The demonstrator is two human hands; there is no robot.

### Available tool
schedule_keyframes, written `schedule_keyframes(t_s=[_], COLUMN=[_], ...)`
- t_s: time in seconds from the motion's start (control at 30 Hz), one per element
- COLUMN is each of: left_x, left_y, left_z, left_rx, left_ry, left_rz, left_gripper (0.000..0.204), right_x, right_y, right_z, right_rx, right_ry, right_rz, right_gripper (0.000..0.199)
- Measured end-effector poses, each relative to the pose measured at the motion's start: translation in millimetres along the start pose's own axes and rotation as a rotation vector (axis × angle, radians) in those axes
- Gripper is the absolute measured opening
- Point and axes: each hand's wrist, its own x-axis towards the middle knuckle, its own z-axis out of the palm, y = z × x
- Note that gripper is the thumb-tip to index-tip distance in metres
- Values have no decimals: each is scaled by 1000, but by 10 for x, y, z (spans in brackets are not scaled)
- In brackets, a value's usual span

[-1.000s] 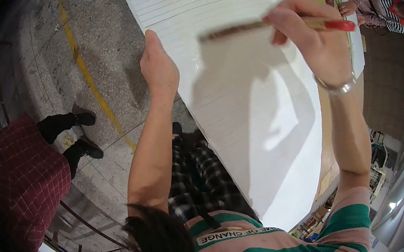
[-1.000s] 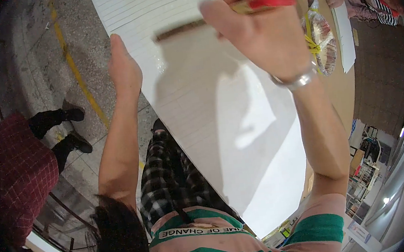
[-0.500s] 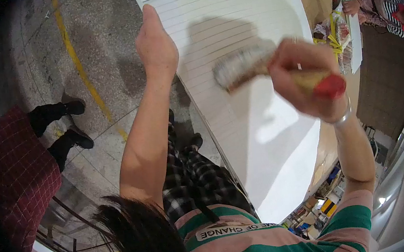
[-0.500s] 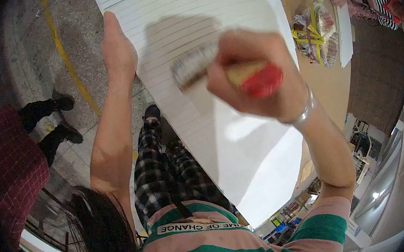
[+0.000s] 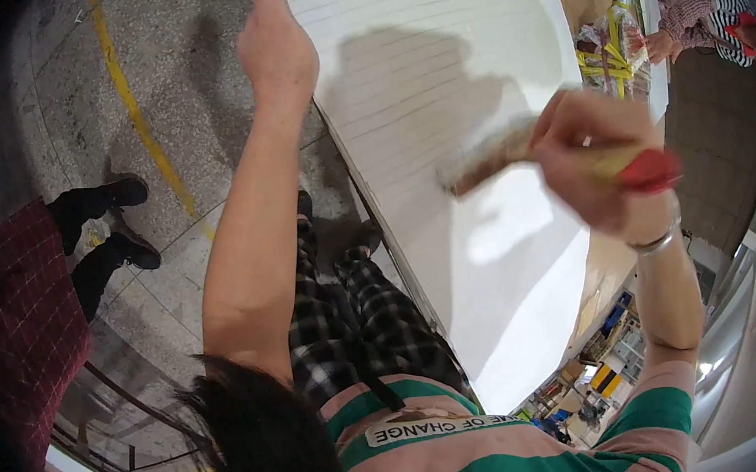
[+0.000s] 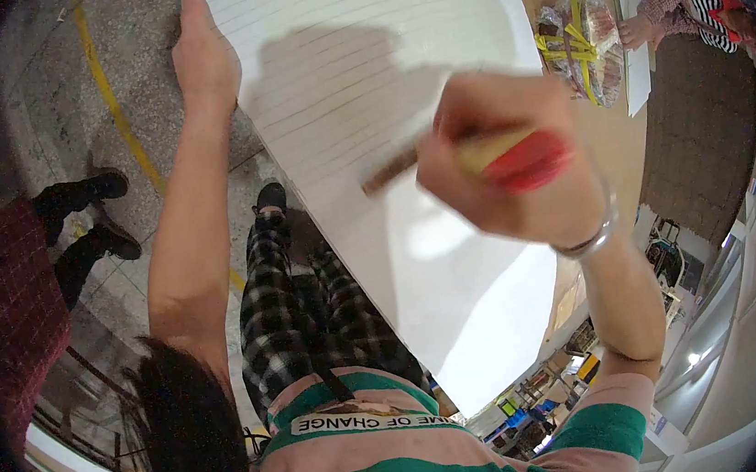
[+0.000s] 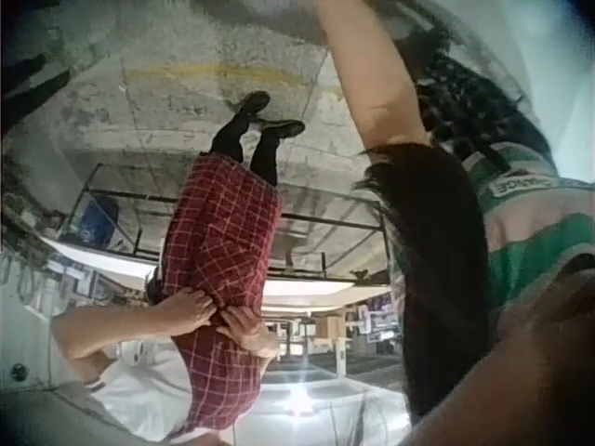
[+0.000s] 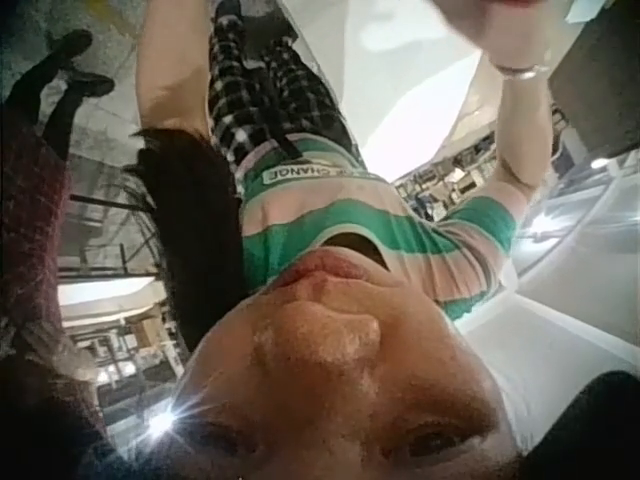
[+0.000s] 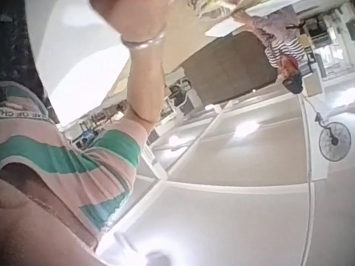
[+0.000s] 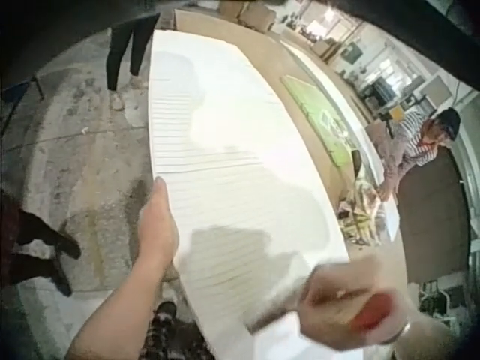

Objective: Using a large brush to apply a clear liquid adhesive or coating onto large white panels.

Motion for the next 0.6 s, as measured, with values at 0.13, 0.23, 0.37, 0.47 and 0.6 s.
schedule_keyframes(t_s=[0.13, 0.23, 0.37, 0.47, 0.6], left_x=[-41, -6, -5, -368, -1287], left_y=[34, 62, 27, -75, -337], left_z=[68, 86, -40, -135, -67], left_rx=[-333, -292, -70, -436, -254], left_ry=[-70, -59, -18, -231, -63], left_rz=[8, 57, 79, 53, -2], left_gripper=[55, 57, 64, 63, 52], right_x=[64, -329, -517, -717, -983], right_y=[71, 71, 42, 206, 332], right_z=[113, 202, -35, 184, 57], right_rx=[76, 51, 113, 134, 169], right_ry=[140, -49, 99, 157, 58], right_rz=[-89, -1, 26, 98, 311], right_gripper=[14, 18, 16, 15, 15])
